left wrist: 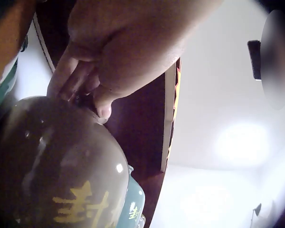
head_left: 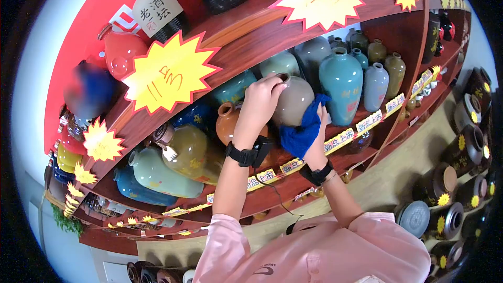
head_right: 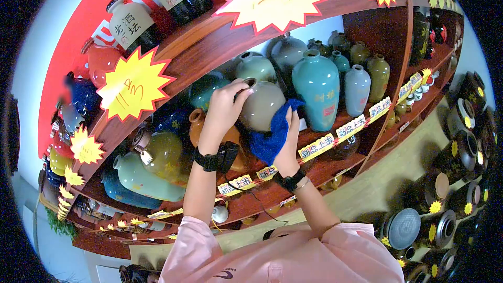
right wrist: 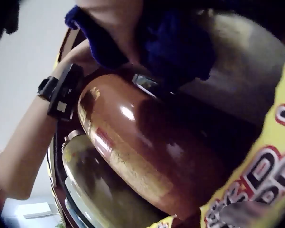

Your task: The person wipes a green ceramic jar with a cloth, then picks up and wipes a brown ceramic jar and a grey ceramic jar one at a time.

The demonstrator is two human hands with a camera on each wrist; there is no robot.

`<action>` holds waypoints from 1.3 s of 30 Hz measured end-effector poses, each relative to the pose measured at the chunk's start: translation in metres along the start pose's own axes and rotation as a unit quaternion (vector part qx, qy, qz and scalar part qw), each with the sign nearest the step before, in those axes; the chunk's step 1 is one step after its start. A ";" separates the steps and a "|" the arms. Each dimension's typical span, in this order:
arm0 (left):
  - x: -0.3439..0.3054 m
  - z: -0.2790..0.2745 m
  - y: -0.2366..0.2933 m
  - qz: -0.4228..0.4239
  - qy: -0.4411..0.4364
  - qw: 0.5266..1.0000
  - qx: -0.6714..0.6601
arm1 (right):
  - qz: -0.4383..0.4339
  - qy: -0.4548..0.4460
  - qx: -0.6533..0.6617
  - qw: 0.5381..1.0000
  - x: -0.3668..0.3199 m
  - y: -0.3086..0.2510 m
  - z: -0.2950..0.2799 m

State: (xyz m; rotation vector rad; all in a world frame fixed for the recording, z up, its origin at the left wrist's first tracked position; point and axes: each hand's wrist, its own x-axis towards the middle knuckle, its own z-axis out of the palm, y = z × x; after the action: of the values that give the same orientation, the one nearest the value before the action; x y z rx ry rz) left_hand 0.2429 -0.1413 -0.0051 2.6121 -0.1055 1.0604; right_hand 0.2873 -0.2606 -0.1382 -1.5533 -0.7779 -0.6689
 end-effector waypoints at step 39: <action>-0.010 -0.002 0.015 -0.125 -0.010 0.991 -0.045 | -0.032 0.048 -0.050 0.997 0.011 -0.002 0.021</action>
State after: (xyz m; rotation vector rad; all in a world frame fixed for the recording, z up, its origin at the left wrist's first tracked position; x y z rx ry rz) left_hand 0.2316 -0.1551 -0.0074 2.4768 0.1614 0.9190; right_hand 0.2916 -0.2389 -0.1308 -1.5792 -0.7353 -0.8342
